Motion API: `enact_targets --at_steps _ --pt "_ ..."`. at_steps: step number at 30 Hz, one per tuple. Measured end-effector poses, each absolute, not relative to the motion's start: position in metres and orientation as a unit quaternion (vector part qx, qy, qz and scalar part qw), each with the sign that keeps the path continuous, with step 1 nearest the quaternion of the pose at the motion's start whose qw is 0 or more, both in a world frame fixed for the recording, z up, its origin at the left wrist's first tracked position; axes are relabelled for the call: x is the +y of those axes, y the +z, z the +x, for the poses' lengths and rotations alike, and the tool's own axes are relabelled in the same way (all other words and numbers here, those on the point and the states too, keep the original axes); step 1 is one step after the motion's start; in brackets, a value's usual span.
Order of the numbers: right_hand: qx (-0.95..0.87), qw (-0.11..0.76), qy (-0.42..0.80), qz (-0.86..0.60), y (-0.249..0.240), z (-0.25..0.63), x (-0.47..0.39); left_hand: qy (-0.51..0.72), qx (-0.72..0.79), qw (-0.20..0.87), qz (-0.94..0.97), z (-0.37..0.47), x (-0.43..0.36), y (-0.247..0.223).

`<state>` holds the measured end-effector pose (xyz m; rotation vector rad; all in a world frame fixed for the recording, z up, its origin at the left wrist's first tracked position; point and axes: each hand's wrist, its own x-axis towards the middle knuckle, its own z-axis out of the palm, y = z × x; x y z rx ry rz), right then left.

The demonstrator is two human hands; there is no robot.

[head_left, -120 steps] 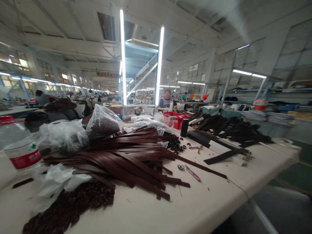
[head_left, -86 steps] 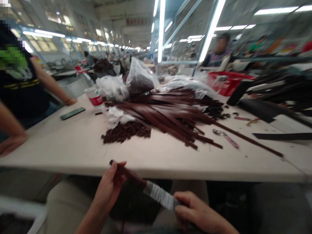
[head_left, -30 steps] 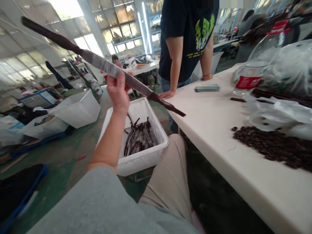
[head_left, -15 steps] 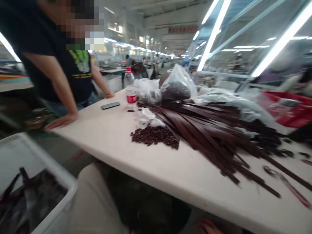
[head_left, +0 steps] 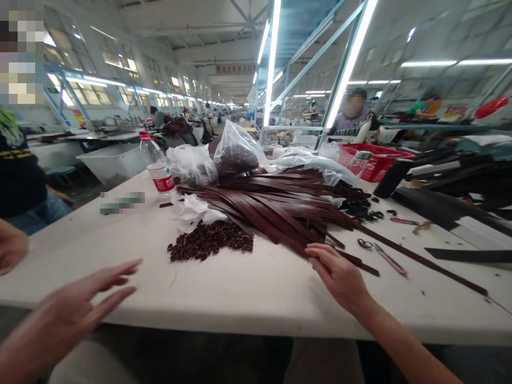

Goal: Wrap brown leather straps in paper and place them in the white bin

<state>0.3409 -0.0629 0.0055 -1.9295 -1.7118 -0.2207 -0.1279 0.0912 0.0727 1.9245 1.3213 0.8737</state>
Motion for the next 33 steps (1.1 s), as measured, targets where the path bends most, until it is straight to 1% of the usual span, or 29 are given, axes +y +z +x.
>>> enact_targets --at_steps 3,5,9,12,16,18,22,24,26,29,31,33 --pt "-0.586 0.231 -0.098 -0.771 0.006 0.363 -0.011 0.215 0.391 0.299 0.844 -0.09 0.081 0.04" --pt "-0.565 0.208 -0.108 -0.791 0.004 0.369 0.013 0.181 0.329 0.304 0.876 -0.066 0.063 0.019" --pt "-0.541 0.161 -0.115 -0.817 0.0 0.372 0.037 0.174 0.271 0.342 0.883 -0.036 0.03 -0.012" --pt "-0.52 0.156 -0.113 -0.832 0.0 0.374 0.041 0.188 0.267 0.416 0.848 -0.026 0.019 -0.023" --pt "-0.486 0.189 -0.102 -0.847 0.007 0.369 0.036 0.197 0.293 0.55 0.757 -0.007 0.017 -0.028" --pt "-0.475 0.211 -0.074 -0.851 0.012 0.364 0.031 0.192 0.297 0.622 0.699 0.01 0.018 -0.025" --pt "-0.498 0.276 0.072 -0.819 0.017 0.347 0.013 0.172 0.281 0.745 0.579 0.059 0.025 -0.011" --pt "-0.521 0.312 0.145 -0.781 0.019 0.333 -0.002 0.186 0.288 0.783 0.519 0.087 0.031 -0.002" --pt "-0.526 0.353 0.191 -0.75 0.018 0.315 -0.022 0.207 0.29 0.816 0.456 0.114 0.037 0.005" --pt "-0.501 0.416 0.264 -0.712 0.009 0.285 -0.061 0.255 0.251 0.859 0.367 0.145 0.044 0.013" --pt "-0.474 0.43 0.308 -0.704 -0.004 0.269 -0.091 0.295 0.239 0.866 0.324 0.156 0.047 0.015" --pt "-0.439 0.428 0.327 -0.719 -0.023 0.259 -0.121 0.319 0.251 0.862 0.305 0.16 0.049 0.017"
